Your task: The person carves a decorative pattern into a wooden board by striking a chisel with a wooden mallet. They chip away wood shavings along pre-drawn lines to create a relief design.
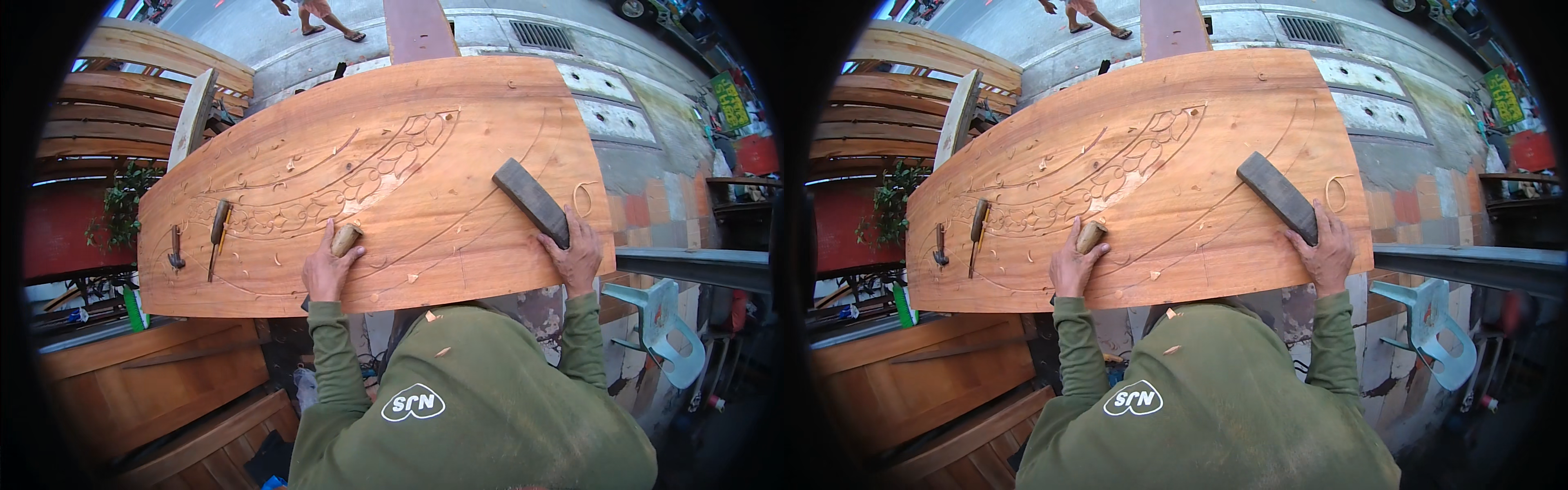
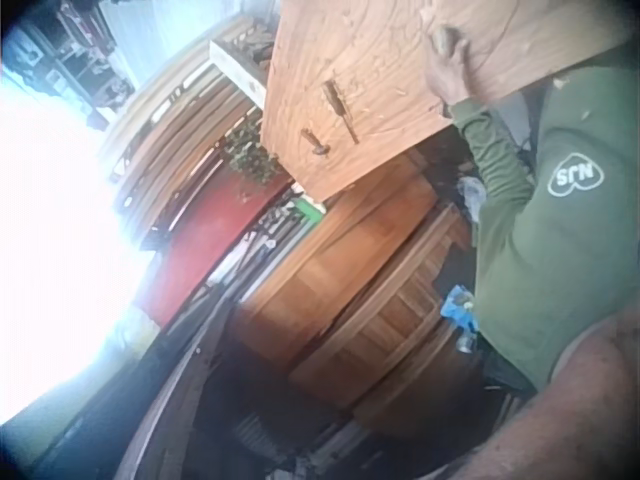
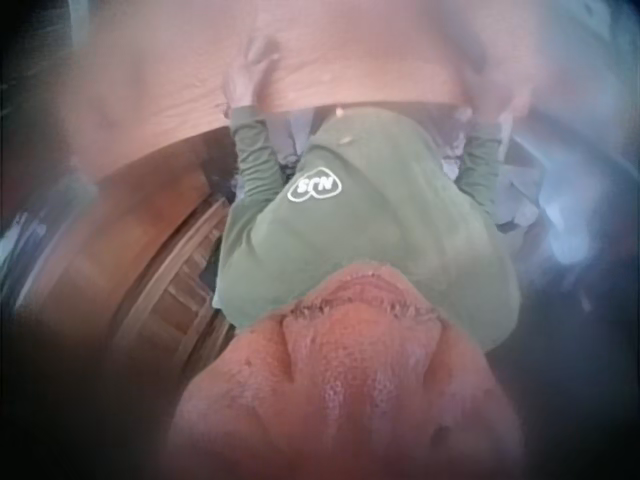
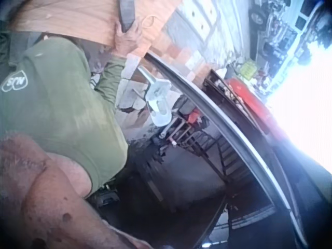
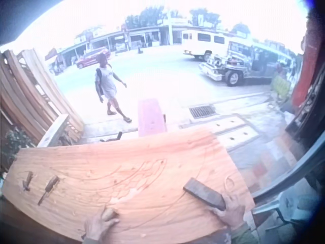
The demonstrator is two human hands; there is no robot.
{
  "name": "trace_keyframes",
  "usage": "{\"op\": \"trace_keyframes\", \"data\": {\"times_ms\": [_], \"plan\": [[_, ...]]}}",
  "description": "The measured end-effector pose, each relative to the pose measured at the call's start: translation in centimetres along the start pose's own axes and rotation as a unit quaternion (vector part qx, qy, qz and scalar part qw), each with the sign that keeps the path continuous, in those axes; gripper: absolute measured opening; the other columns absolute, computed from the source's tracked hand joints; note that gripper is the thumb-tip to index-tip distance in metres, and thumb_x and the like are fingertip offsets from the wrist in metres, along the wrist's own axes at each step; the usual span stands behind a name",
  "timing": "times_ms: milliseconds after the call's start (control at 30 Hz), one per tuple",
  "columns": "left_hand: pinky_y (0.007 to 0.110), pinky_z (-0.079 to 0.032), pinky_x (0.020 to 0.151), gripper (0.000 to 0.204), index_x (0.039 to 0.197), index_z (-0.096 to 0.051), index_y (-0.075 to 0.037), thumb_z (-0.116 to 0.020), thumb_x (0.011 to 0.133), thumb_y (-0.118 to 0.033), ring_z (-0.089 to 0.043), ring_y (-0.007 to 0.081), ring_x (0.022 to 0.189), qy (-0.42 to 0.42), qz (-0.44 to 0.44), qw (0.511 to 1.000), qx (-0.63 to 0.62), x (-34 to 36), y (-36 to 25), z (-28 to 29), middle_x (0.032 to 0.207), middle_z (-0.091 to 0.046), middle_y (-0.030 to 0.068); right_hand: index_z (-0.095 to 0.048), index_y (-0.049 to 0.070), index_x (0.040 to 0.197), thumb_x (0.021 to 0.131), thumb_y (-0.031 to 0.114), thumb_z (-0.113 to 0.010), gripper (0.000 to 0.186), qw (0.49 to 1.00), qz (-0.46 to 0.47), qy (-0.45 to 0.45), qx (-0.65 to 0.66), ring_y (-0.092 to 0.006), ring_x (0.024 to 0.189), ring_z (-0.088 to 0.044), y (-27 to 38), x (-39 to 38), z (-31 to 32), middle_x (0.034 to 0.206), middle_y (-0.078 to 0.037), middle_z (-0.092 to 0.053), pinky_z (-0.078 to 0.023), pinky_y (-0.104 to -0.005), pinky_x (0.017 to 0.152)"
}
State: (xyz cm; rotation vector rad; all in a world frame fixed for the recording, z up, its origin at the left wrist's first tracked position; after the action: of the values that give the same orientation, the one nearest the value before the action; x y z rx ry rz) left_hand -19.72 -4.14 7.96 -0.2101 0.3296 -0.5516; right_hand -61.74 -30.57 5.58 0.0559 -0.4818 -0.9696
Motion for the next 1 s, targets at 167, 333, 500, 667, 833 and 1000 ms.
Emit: {"op": "trace_keyframes", "data": {"times_ms": [167,333,500,667,833,1000], "plan": [[0.05,-0.058,0.088,0.092,0.159,-0.06,-0.032,-0.09,0.079,-0.065,-0.077,0.0409,0.102,-0.06,0.023,0.997,-0.04,-0.7,-0.1,-1.3,0.108,-0.082,0.0199,-0.067,0.012,0.149,0.08,0.051,-0.091,0.083,1.0,-0.001,-0.01,0.025,-0.0366,0.104,-0.069,-0.6,-0.1,0.0,0.114,-0.015,-0.073,-0.056,-0.0492,0.091],[0.051,-0.058,0.09,0.087,0.157,-0.063,-0.03,-0.089,0.081,-0.064,-0.076,0.0427,0.105,-0.115,0.025,0.991,-0.061,-1.1,0.1,-2.0,0.111,-0.082,0.0198,-0.068,0.012,0.148,0.081,0.048,-0.091,0.08,0.999,-0.002,-0.007,0.05,-0.0363,0.103,-0.069,-1.0,-0.3,0.0,0.114,-0.015,-0.073,-0.056,-0.0488,0.091],[0.051,-0.059,0.089,0.085,0.156,-0.063,-0.03,-0.089,0.082,-0.062,-0.076,0.044,0.107,-0.141,0.033,0.987,-0.068,-1.5,-0.4,-2.2,0.114,-0.082,0.0183,-0.068,0.011,0.147,0.081,0.045,-0.092,0.078,0.998,0.004,-0.016,0.055,-0.0353,0.105,-0.068,-1.2,-0.5,0.1,0.116,-0.014,-0.073,-0.056,-0.0485,0.091],[0.051,-0.059,0.09,0.085,0.156,-0.063,-0.028,-0.089,0.082,-0.061,-0.076,0.0431,0.108,-0.158,0.041,0.984,-0.066,-1.9,-0.6,-2.6,0.118,-0.081,0.0181,-0.067,0.01,0.147,0.08,0.044,-0.092,0.079,0.997,0.0,-0.011,0.073,-0.0345,0.107,-0.068,-1.0,-0.4,0.4,0.118,-0.013,-0.072,-0.056,-0.0483,0.094],[0.053,-0.059,0.089,0.09,0.16,-0.059,-0.021,-0.086,0.085,-0.064,-0.076,0.044,0.108,-0.149,0.035,0.988,-0.022,-2.1,-1.4,-2.0,0.117,-0.08,0.0221,-0.065,0.01,0.149,0.079,0.045,-0.093,0.083,0.997,-0.019,-0.001,0.072,-0.0345,0.11,-0.068,-0.8,-0.4,-0.2,0.12,-0.013,-0.072,-0.055,-0.0485,0.096],[0.056,-0.057,0.084,0.069,0.129,-0.068,-0.012,-0.081,0.09,-0.066,-0.075,0.0458,0.1,-0.112,0.042,0.991,-0.051,-0.9,-2.8,-1.1,0.104,-0.08,0.0209,-0.069,0.01,0.135,0.075,0.054,-0.094,0.079,0.997,-0.031,-0.05,0.051,-0.0367,0.112,-0.067,-0.6,-0.7,-0.6,0.119,-0.013,-0.07,-0.054,-0.0501,0.096]]}}
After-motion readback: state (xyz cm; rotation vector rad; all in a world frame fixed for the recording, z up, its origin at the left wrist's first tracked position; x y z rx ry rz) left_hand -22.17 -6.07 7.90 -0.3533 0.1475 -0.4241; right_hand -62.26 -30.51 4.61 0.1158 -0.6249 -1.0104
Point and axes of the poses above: each hand's wrist, its own x-axis towards the middle knuckle, its own z-axis out of the back of the hand, y = z × x, the point moved 1 cm from there along x, towards the middle knuckle
